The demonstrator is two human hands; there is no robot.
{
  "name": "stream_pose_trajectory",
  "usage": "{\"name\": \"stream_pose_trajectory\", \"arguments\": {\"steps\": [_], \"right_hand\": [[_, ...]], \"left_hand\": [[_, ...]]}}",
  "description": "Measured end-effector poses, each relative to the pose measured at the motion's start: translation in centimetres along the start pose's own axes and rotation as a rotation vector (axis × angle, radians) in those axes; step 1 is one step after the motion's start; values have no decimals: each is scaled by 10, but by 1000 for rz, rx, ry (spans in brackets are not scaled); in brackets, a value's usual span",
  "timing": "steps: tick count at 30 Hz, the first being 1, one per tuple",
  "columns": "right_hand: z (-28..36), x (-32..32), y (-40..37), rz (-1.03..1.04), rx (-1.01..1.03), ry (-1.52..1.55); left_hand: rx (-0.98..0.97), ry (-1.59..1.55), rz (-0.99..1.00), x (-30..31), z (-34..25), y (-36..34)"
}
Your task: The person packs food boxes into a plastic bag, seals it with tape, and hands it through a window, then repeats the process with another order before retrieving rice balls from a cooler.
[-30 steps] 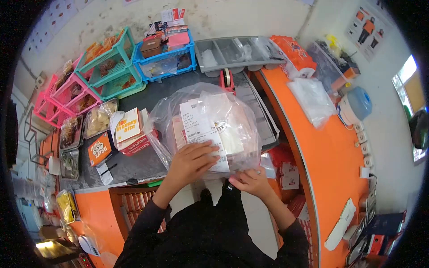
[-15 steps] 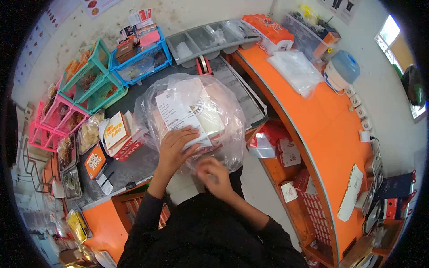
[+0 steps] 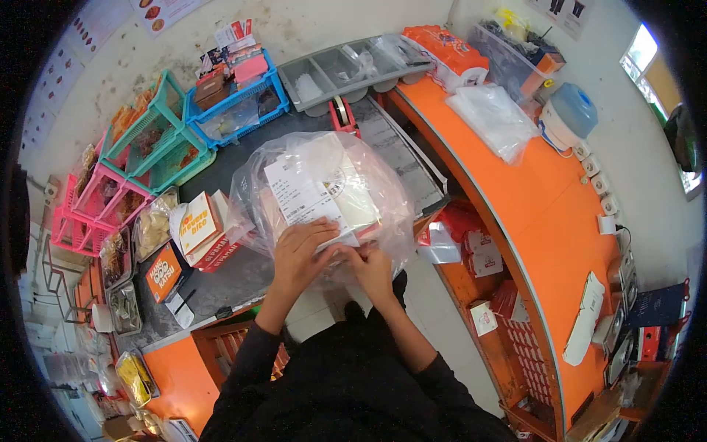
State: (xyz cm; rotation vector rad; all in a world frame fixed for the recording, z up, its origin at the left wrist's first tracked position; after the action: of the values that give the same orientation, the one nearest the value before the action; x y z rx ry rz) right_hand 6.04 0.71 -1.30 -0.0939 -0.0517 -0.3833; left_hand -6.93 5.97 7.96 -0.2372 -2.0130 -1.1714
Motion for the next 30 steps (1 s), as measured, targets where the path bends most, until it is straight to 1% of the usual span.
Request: {"name": "stream_pose_trajectory", "arguments": {"steps": [1, 2, 3, 4, 5, 6, 8, 9, 10, 11, 12, 13, 14, 15, 16, 18, 19, 21, 23, 24, 25, 26, 27, 28, 29, 30], "right_hand": [[-4, 3, 0, -4, 83, -324], [-6, 8, -6, -7, 94, -325], [-10, 9, -16, 112, 157, -484], [-12, 7, -22, 230, 218, -643], [10, 6, -30, 295, 257, -560], [45, 6, -41, 361, 296, -480], [109, 17, -58, -31, 801, -330], [127, 21, -44, -412, 965, -413], [136, 22, -31, -599, 1050, -458], [144, 23, -18, -801, 1113, -496], [135, 27, 2, -668, 830, -308], [135, 35, 10, -591, 702, -210], [135, 42, 18, -528, 568, -120], [140, 58, 17, -340, 339, -160], [145, 71, 17, -149, 109, -200], [167, 93, 22, -24, 198, -176], [178, 99, 28, -10, 71, -82], [203, 81, 50, 146, -77, 660], [220, 62, 81, 393, -117, 848], [232, 54, 82, 485, -154, 738], [244, 46, 79, 567, -177, 628], [243, 32, 71, 635, 39, 153], [219, 9, 55, 642, 92, -35], [232, -7, 38, 732, -15, -218], [245, -22, 21, 840, -104, -413], [209, -49, 17, 1076, 285, 292]], "left_hand": [[13, 0, 14, 0, -1, -1], [22, 3, 22, 1, -2, 1], [14, 4, 11, 6, -7, 4], [15, 68, 53, 13, -15, 6], [14, 132, 94, 17, -18, 4], [5, 132, 82, 20, -15, -9], [-85, 235, -277, 32, -7, -36], [-86, 229, -285, 30, -4, -29], [340, 199, -593, 36, 7, -27], [564, 195, -738, 38, 16, -33], [779, 153, -883, 40, 23, -39], [918, -153, -707, 35, 43, -50], [959, -243, -452, 41, 60, -58], [977, -305, -180, 47, 75, -67], [907, -148, 153, 66, 86, -76], [1074, -392, 448, 101, 94, -91], [1069, -386, 444, 111, 92, -80], [735, -818, 105, 135, 78, -41], [784, -894, 170, 141, 51, 22], [772, -890, 170, 144, 33, 40], [686, -1026, 227, 144, 14, 61], [585, -1167, 302, 141, 0, 78], [537, -1153, 374, 136, -7, 81], [586, -1072, 332, 131, -14, 77], [503, -981, 362, 123, -17, 73], [421, -890, 384, 114, -21, 69]]}}
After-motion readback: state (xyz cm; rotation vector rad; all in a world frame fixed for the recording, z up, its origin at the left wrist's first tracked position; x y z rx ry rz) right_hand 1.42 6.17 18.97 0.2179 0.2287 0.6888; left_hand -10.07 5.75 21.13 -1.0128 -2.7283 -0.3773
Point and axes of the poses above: each hand's wrist, its own y-axis towards the middle knuckle, its own x-axis out of the back of the hand, z = x × y, the point moved 3 cm from there along y, towards the middle knuckle, and after that the axes turned 12 degrees about y, right-handed, at the moved point
